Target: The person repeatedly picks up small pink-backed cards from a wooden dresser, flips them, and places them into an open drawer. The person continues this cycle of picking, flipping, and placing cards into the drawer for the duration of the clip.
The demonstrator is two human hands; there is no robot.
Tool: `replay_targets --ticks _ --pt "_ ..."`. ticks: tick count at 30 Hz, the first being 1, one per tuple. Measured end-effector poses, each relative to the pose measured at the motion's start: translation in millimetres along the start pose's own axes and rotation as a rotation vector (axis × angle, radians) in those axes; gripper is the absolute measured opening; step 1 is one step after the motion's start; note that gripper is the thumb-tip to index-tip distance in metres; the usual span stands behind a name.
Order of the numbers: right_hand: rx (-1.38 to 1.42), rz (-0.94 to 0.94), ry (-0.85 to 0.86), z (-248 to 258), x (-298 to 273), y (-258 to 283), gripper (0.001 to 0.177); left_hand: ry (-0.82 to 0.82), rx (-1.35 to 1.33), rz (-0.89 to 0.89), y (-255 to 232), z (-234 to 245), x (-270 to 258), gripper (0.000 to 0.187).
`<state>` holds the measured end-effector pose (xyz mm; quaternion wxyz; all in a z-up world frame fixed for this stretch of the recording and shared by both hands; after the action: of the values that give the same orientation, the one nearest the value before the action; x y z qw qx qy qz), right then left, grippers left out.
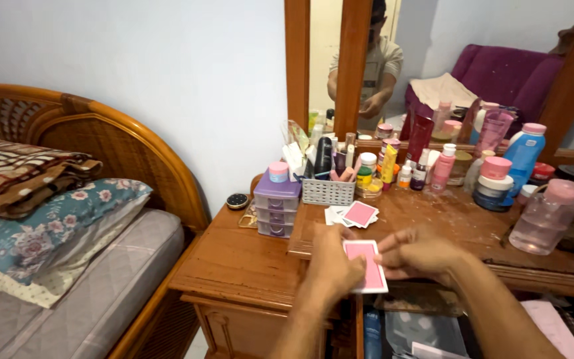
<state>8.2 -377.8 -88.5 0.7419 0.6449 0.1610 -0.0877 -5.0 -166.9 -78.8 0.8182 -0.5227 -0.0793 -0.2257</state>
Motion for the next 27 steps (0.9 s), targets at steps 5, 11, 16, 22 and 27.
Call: replay_targets --ticks 5,11,16,22,27 --pt "-0.035 -0.094 -0.07 16.0 -6.8 -60.4 0.012 0.187 0.207 0.058 2.3 -29.2 -24.6 0.039" --pt "-0.093 -0.181 -0.096 18.8 -10.0 -138.8 0.013 0.393 0.624 -0.134 14.3 -63.7 -45.1 0.058" --pt "-0.342 -0.177 0.038 11.9 -7.7 -193.7 0.009 0.625 0.881 -0.19 48.2 -100.8 -58.6 0.041" --pt "-0.332 -0.211 0.033 15.4 1.0 -237.7 0.008 0.662 0.885 -0.246 88.1 -130.0 -72.7 0.031" --pt "-0.417 -0.188 -0.006 28.8 40.8 -296.2 0.011 0.896 0.923 -0.14 95.6 -137.5 -70.8 0.028"
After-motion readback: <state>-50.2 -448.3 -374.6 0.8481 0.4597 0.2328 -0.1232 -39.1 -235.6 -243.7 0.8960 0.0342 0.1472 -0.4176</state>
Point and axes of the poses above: each hand's wrist, its own x-axis towards the middle knuckle, its own z-axis out of the back of the hand, y = z × x, the point moved 1 cm from there along x, towards the middle knuckle, and after that the axes turned 5 degrees about y, right-handed, at the moved point
